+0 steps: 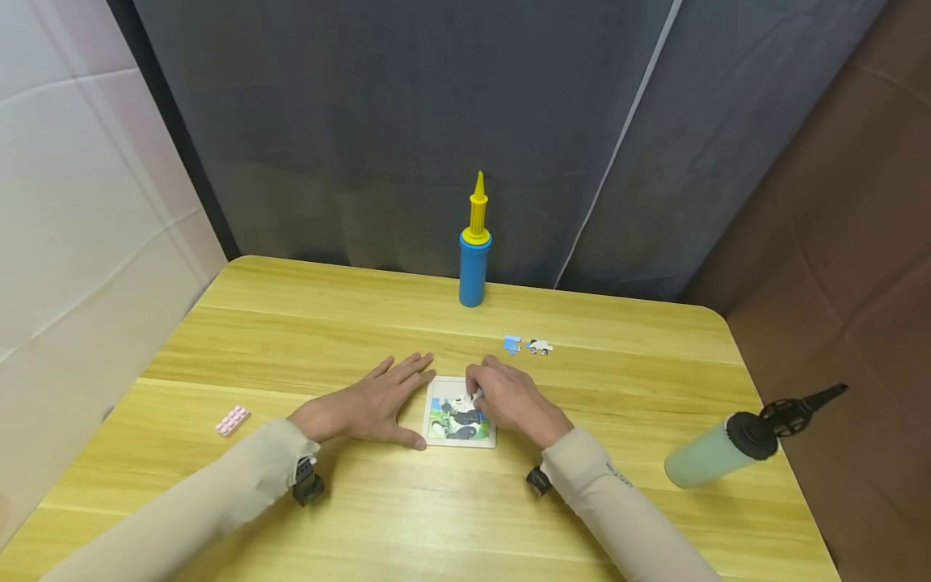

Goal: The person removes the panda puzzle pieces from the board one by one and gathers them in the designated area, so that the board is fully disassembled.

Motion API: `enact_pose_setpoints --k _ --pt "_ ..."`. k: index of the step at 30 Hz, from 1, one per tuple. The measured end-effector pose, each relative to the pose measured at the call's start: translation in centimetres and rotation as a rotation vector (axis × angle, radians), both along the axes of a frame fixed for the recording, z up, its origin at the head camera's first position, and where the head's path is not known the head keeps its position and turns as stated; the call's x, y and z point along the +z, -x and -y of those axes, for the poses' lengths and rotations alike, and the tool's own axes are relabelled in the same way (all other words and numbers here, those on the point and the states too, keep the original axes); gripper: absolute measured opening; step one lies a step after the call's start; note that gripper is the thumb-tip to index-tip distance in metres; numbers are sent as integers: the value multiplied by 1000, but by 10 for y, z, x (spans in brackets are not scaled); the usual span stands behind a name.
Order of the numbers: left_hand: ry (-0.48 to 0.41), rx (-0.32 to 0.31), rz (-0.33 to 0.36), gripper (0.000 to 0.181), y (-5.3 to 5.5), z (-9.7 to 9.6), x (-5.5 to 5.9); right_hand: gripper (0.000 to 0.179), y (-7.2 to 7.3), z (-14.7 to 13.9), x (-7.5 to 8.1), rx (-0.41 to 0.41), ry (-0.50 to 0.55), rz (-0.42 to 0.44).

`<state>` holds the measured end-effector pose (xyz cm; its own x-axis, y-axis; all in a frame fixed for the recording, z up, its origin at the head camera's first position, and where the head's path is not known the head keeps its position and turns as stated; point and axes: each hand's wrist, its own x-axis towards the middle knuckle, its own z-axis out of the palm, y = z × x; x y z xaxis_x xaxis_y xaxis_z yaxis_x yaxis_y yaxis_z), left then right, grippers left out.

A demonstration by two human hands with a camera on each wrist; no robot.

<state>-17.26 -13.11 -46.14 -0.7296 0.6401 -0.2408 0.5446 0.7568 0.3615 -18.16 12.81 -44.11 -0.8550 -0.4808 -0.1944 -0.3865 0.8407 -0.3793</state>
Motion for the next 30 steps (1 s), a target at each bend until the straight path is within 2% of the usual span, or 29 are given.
enact_pose_setpoints --k 6,13,16,21,30 --pt "2 -4 -7 116 0 0 0 15 -1 0 -2 -26 52 24" --pt "5 -2 -7 116 1 0 0 10 0 -7 -4 -40 153 -54" --pt "9 0 -7 116 1 0 0 12 2 -11 -2 -56 187 -61" --pt "12 5 -4 116 1 1 -1 14 7 -19 4 -71 166 -72" --pt "6 -5 -6 116 0 0 0 4 21 -44 13 -133 109 -113"
